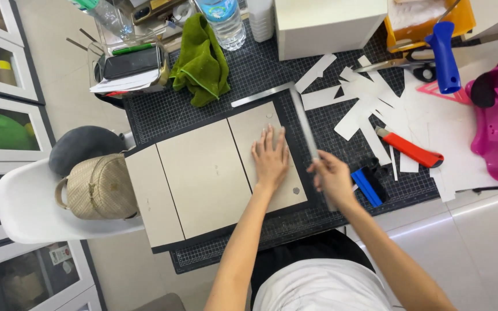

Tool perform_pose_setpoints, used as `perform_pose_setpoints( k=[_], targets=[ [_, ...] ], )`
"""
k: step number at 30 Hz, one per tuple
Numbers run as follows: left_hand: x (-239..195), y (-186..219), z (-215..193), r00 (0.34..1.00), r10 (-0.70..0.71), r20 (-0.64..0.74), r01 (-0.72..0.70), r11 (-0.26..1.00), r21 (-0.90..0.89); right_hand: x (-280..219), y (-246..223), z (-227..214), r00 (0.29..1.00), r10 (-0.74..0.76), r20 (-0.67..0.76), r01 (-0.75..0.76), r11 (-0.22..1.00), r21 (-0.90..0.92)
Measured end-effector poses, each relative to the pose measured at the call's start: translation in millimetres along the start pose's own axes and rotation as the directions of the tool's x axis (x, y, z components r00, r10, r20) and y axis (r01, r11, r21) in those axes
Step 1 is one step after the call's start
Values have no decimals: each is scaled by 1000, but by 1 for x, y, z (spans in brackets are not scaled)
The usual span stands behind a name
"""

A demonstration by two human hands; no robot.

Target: The person smooths a large white cardboard sheet on a cutting mat, then flips it to rub the black side with a blue block. They place the sheet back white-side up and use a metal ruler and utility knife to cut along marked lines, then use a pink set square to cut angled sections.

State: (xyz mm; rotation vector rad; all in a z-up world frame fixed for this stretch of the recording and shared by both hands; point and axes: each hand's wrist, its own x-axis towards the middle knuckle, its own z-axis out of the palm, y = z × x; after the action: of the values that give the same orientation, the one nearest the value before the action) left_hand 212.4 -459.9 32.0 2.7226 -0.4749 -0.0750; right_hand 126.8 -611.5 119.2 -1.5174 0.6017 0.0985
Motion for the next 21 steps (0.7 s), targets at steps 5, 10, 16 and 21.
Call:
perform_pose_setpoints(
  k=[5,10,16,21],
  targets=[
    [12,-19,6,994,52,-92,-48,998,42,-5,27,33,986,-167,12,147,830,-538],
    [19,-9,-17,991,132,1,-132,990,58,-11,42,41,924,-368,107,246,355,-902],
    [56,-16,-23,974,175,143,-188,979,78,0,31,33,900,-423,107,263,328,-907],
    [72,-22,-22,954,146,263,-165,985,50,-15,25,15,958,-179,226,273,313,-910]
  ],
)
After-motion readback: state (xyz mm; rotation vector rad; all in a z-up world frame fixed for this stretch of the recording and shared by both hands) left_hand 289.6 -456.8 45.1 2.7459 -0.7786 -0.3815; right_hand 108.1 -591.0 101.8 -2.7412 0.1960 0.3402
